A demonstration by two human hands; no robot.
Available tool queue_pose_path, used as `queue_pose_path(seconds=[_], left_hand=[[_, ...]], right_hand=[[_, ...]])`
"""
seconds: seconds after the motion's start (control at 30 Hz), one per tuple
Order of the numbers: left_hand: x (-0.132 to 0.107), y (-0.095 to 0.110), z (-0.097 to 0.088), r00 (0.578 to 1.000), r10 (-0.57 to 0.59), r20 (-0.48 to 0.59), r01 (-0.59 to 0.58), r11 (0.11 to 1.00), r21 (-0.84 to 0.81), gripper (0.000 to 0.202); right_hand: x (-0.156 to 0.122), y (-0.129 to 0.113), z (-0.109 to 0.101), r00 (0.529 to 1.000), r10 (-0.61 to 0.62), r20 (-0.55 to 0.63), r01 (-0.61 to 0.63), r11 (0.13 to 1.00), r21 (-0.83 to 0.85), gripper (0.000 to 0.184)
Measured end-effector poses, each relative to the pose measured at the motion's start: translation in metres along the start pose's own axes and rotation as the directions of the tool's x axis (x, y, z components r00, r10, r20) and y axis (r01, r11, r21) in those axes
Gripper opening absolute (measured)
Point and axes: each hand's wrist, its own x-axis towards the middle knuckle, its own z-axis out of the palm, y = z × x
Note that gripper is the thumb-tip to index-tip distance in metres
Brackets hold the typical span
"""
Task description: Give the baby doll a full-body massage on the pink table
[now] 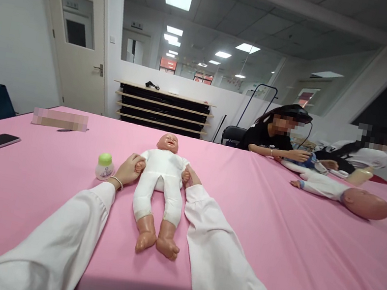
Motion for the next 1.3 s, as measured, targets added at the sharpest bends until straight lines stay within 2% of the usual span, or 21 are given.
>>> queue_pose_path(seconds=[0.07, 0.1, 0.17, 0.23, 0.27, 0.33, 0.43, 0.6, 0.67, 0.77, 0.83, 0.93, 1.07, 1.17, 1.3], left_hand=[[0.013, -0.005, 0.007, 0.992, -0.096, -0.079, 0.092, 0.994, -0.051, 0.048], [0.021, -0.006, 0.012, 0.984, -0.143, -0.111, 0.134, 0.988, -0.081, 0.055], [0.039, -0.007, 0.021, 0.959, -0.228, -0.168, 0.204, 0.967, -0.153, 0.063], [0.057, -0.007, 0.031, 0.936, -0.281, -0.214, 0.240, 0.950, -0.198, 0.061], [0.066, -0.007, 0.036, 0.924, -0.299, -0.239, 0.253, 0.945, -0.205, 0.060], [0.081, -0.010, 0.047, 0.891, -0.349, -0.292, 0.299, 0.933, -0.202, 0.060], [0.096, -0.019, 0.061, 0.860, -0.412, -0.301, 0.374, 0.910, -0.178, 0.062], [0.104, -0.031, 0.070, 0.876, -0.450, -0.174, 0.455, 0.890, -0.015, 0.059], [0.105, -0.031, 0.069, 0.862, -0.487, -0.139, 0.496, 0.867, 0.041, 0.057], [0.106, -0.031, 0.069, 0.825, -0.554, -0.114, 0.564, 0.819, 0.102, 0.056], [0.106, -0.032, 0.070, 0.804, -0.582, -0.122, 0.594, 0.796, 0.117, 0.055], [0.107, -0.034, 0.072, 0.797, -0.590, -0.133, 0.603, 0.791, 0.103, 0.054], [0.108, -0.032, 0.071, 0.789, -0.605, -0.111, 0.614, 0.783, 0.101, 0.051], [0.109, -0.028, 0.069, 0.789, -0.607, -0.093, 0.614, 0.781, 0.117, 0.051], [0.109, -0.030, 0.070, 0.796, -0.598, -0.095, 0.606, 0.787, 0.117, 0.051]], right_hand=[[0.003, 0.002, 0.000, 0.982, -0.164, -0.090, 0.154, 0.983, -0.103, 0.044], [0.007, 0.004, 0.001, 0.948, -0.288, -0.138, 0.257, 0.945, -0.205, 0.050], [0.019, 0.009, 0.004, 0.818, -0.538, -0.204, 0.406, 0.792, -0.456, 0.057], [0.038, 0.013, 0.010, 0.695, -0.676, -0.245, 0.409, 0.651, -0.639, 0.056], [0.048, 0.015, 0.012, 0.668, -0.692, -0.274, 0.379, 0.633, -0.675, 0.055], [0.068, 0.018, 0.016, 0.644, -0.694, -0.323, 0.322, 0.628, -0.708, 0.053], [0.088, 0.019, 0.015, 0.677, -0.666, -0.313, 0.277, 0.625, -0.730, 0.051], [0.096, 0.017, 0.011, 0.768, -0.586, -0.260, 0.187, 0.593, -0.783, 0.053], [0.098, 0.016, 0.011, 0.808, -0.536, -0.245, 0.137, 0.576, -0.806, 0.051], [0.102, 0.015, 0.011, 0.855, -0.477, -0.205, 0.124, 0.570, -0.812, 0.050], [0.106, 0.016, 0.011, 0.865, -0.464, -0.193, 0.130, 0.577, -0.806, 0.052], [0.111, 0.018, 0.009, 0.894, -0.410, -0.182, 0.097, 0.572, -0.814, 0.052], [0.118, 0.020, 0.006, 0.933, -0.314, -0.173, 0.010, 0.505, -0.863, 0.048], [0.120, 0.021, 0.005, 0.934, -0.329, -0.138, 0.037, 0.472, -0.881, 0.045], [0.120, 0.020, 0.005, 0.925, -0.358, -0.124, 0.068, 0.478, -0.876, 0.047]])
